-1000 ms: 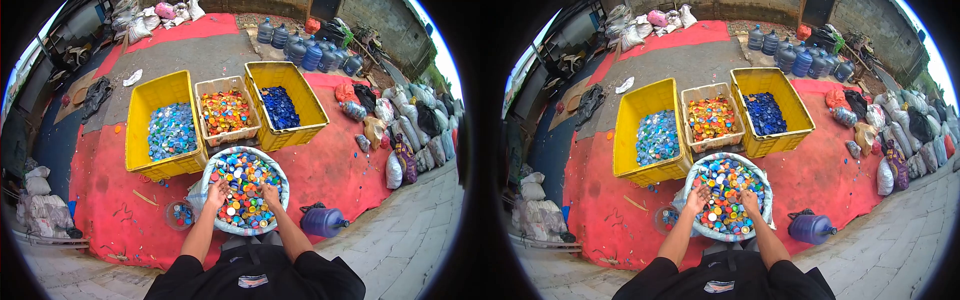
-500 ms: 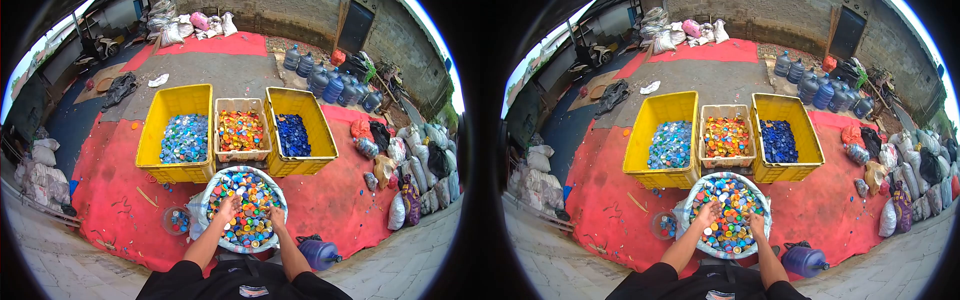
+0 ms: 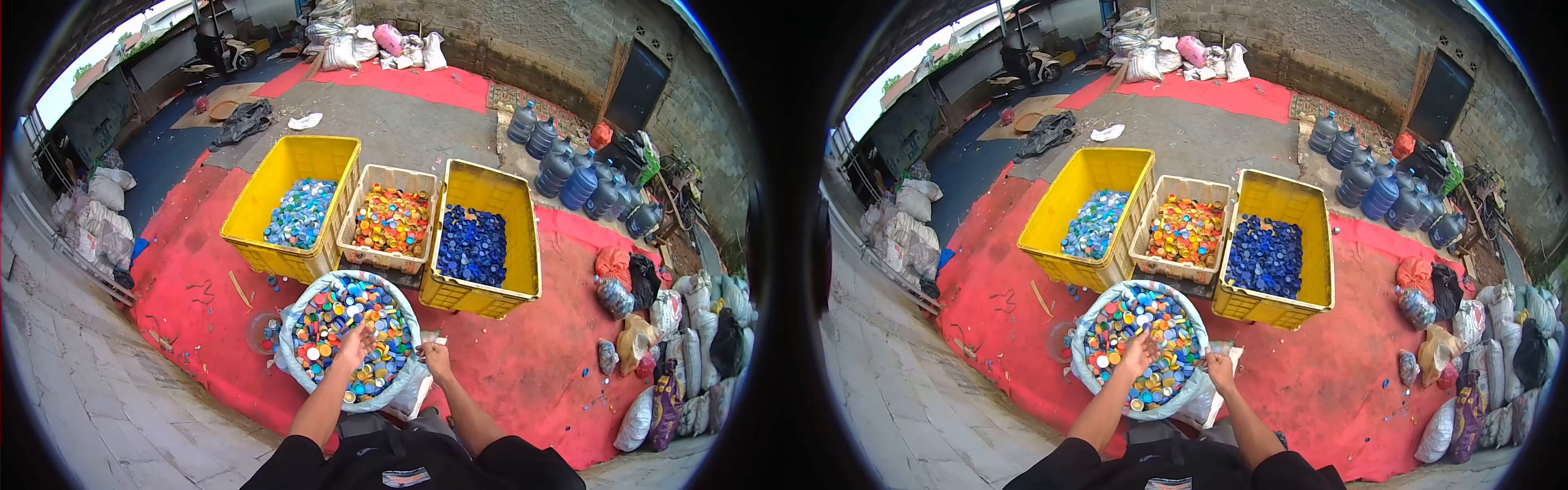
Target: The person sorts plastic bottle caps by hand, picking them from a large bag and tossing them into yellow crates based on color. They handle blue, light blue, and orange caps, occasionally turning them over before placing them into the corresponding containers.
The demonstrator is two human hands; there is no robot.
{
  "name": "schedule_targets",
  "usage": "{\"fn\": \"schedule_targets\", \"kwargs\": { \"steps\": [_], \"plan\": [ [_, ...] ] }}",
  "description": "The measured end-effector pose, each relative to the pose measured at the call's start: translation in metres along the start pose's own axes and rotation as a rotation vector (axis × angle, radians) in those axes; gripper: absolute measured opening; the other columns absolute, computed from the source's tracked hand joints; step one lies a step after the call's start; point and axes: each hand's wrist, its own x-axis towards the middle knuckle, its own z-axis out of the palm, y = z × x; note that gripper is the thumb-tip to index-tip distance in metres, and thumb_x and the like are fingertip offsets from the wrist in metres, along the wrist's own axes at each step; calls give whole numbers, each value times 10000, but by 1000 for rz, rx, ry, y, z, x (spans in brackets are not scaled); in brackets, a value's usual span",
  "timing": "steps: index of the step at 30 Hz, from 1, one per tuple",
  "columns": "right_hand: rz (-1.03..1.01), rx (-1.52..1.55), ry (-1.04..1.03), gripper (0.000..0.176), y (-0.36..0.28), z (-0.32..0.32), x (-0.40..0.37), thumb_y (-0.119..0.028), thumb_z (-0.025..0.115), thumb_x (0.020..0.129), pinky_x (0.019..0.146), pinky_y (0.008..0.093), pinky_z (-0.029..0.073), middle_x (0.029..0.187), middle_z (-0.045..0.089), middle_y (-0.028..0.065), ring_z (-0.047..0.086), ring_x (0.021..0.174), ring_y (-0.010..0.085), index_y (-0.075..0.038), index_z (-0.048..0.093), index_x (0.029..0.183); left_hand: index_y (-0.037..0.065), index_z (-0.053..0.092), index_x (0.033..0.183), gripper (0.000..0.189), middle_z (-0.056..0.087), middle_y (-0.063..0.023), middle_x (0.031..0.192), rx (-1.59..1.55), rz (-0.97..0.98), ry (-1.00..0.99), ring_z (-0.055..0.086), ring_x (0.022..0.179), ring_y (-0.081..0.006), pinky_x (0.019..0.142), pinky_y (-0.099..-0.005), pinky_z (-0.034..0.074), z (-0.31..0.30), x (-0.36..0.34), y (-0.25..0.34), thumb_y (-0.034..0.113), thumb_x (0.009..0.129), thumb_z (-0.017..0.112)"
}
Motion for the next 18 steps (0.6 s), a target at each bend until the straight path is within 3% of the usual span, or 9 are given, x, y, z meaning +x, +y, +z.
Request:
{"fn": "schedule_targets", "kwargs": {
  "steps": [3,6,7,11,14,18],
  "plan": [
    [54,-67,-39,411,1,-17,-9,-335,511,948,629,294,512,782,633,77,594,684,143,36,636,824,108,569,755,303,622,-23,815,55,19,-2,600,737,-138,639,-303,489,10,-7,-14,375,873,651],
    [20,-159,-24,357,4,-16,-5,-302,525,946,634,302,523,815,632,79,621,723,158,37,626,902,104,542,701,332,639,-56,920,125,29,12,589,758,-146,659,-320,498,10,-12,-16,368,876,642],
    [14,-169,-28,270,6,-15,-2,-236,559,931,635,301,530,863,636,84,637,765,168,25,607,978,107,538,683,349,636,-55,912,144,30,12,594,774,-146,655,-314,498,9,-12,-13,380,867,654],
    [-108,-191,86,205,-15,-9,8,-152,611,885,620,281,525,882,637,69,619,750,140,4,602,1018,102,582,751,329,619,-2,789,226,46,-13,584,677,-102,606,-251,480,3,5,3,399,883,630],
    [-171,-259,170,205,-44,-5,25,-124,635,843,651,272,519,814,638,47,599,717,118,4,629,1003,97,607,862,270,614,19,812,211,104,-12,569,669,-87,609,-250,480,2,15,12,364,896,618],
    [-309,-441,218,204,-97,-1,66,-130,659,807,659,273,497,765,654,64,603,704,116,20,653,944,101,614,892,216,626,23,838,168,110,-29,569,676,-73,607,-230,477,16,30,23,316,902,619]
  ]
}}
